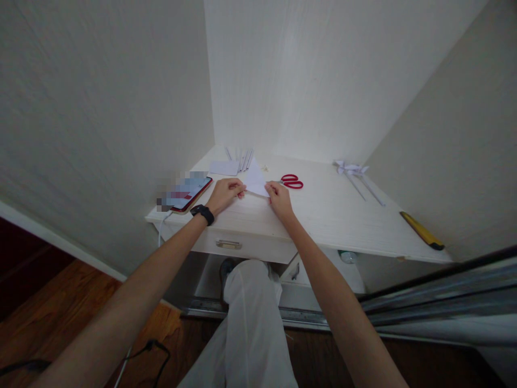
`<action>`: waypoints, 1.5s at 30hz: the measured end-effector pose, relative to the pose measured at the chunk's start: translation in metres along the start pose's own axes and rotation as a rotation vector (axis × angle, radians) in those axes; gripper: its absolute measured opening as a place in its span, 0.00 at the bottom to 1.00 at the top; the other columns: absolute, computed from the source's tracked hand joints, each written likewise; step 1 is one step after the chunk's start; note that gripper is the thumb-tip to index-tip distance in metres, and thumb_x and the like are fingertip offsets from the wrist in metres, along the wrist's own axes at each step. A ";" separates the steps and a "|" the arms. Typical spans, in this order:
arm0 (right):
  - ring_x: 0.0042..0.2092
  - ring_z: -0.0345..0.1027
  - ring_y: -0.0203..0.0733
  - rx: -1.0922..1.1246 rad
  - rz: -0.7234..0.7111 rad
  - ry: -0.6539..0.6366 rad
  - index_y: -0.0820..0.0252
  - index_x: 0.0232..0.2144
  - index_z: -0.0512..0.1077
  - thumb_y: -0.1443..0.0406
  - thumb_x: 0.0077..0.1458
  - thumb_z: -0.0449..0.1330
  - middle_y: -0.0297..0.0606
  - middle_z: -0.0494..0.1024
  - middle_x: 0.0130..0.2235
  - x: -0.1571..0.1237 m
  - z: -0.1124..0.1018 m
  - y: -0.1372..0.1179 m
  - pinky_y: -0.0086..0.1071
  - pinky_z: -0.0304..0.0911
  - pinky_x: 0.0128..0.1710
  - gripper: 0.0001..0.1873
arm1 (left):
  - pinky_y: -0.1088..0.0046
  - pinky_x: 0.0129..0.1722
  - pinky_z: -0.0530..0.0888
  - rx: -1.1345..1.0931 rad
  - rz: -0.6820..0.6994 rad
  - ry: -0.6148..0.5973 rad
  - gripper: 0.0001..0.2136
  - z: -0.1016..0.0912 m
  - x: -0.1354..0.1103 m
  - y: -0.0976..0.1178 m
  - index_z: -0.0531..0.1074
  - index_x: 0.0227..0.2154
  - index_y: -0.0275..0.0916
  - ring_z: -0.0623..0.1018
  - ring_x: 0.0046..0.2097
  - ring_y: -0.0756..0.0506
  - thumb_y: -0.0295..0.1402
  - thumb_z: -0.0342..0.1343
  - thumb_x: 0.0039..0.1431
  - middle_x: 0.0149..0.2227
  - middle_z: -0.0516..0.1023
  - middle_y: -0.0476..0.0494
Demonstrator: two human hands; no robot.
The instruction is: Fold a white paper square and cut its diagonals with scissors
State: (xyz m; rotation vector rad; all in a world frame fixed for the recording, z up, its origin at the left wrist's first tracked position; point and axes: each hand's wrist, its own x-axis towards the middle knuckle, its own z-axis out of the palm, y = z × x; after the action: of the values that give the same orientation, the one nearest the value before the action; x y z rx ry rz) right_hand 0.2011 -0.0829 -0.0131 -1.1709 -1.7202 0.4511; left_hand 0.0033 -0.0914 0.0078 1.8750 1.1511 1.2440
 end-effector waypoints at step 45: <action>0.26 0.57 0.36 0.092 0.092 0.032 0.57 0.24 0.65 0.61 0.50 0.56 0.28 0.64 0.21 0.000 0.003 0.001 0.30 0.52 0.29 0.07 | 0.72 0.29 0.69 -0.092 -0.021 0.095 0.12 0.000 0.003 -0.006 0.71 0.19 0.37 0.73 0.24 0.48 0.39 0.59 0.51 0.20 0.74 0.46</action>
State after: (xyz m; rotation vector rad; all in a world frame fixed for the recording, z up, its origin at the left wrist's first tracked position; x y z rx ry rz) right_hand 0.1992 -0.0817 -0.0156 -1.1881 -1.6062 0.5582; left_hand 0.0016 -0.0863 0.0036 1.7484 1.1400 1.3638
